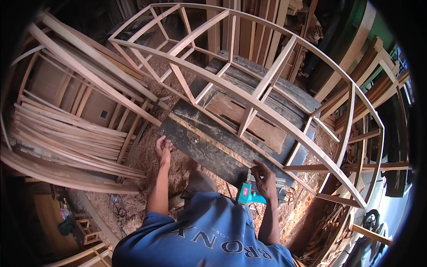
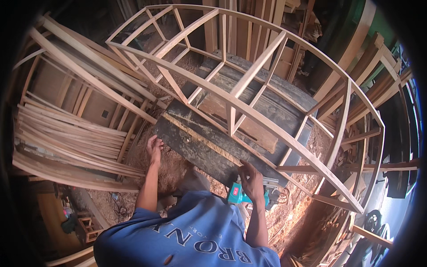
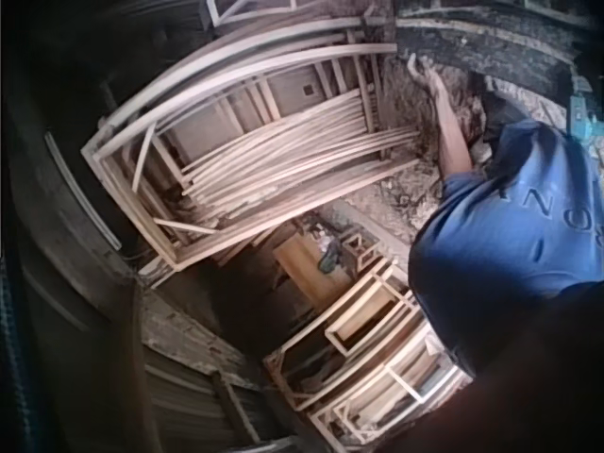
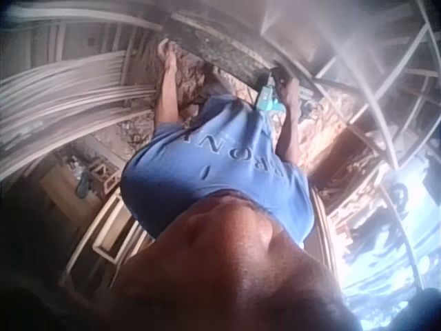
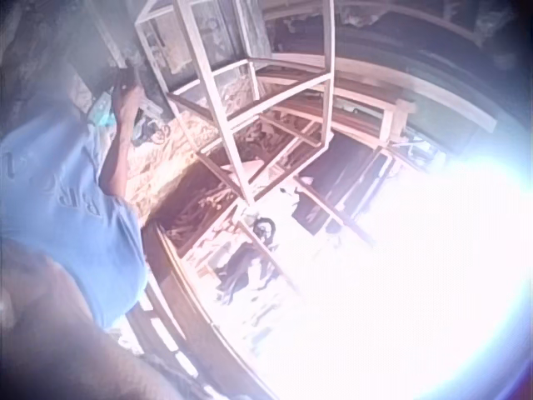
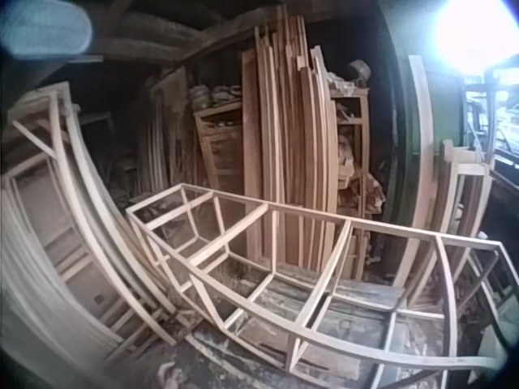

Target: The person assembles a curved wooden frame by positioning thin wooden strips and securing them with a pneumatic nail gun. They repeatedly align the strips, drive nails, and trim excess wood with pliers. The person also refills the nail gun with nails during the process.

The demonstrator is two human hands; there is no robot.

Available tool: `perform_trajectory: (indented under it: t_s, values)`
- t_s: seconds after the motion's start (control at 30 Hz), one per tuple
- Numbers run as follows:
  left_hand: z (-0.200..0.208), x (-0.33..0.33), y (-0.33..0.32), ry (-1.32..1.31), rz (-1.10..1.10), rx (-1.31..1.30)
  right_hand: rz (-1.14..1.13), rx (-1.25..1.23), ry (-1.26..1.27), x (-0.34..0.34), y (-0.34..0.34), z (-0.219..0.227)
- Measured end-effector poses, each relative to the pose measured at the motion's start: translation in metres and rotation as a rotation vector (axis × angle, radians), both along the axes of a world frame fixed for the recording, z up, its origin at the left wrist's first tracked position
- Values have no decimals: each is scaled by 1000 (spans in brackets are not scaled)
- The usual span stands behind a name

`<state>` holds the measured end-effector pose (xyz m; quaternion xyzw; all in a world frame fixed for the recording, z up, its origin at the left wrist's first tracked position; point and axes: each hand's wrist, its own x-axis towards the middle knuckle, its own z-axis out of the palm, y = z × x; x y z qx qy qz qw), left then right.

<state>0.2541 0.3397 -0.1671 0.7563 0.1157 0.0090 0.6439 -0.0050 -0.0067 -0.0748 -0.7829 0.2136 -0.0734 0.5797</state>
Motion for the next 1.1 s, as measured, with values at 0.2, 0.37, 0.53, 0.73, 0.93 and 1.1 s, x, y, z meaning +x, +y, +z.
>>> perform_trajectory:
  t_s: [0.2,0.37,0.53,0.73,0.93,1.1]
  values:
    - [-47,247,17,190,-162,-15,-338,-64,87,106,49,9]
    - [-80,306,-27,451,-258,-439,-481,-210,230,156,77,43]
    - [-119,330,-53,542,-336,-666,-592,-184,317,175,87,59]
    - [-112,326,-61,436,-295,-229,-688,-260,535,162,72,18]
    - [-106,329,-64,465,-317,-375,-601,-456,455,191,66,-92]
    - [-155,391,-46,646,-82,-780,-721,-452,278,205,71,-147]
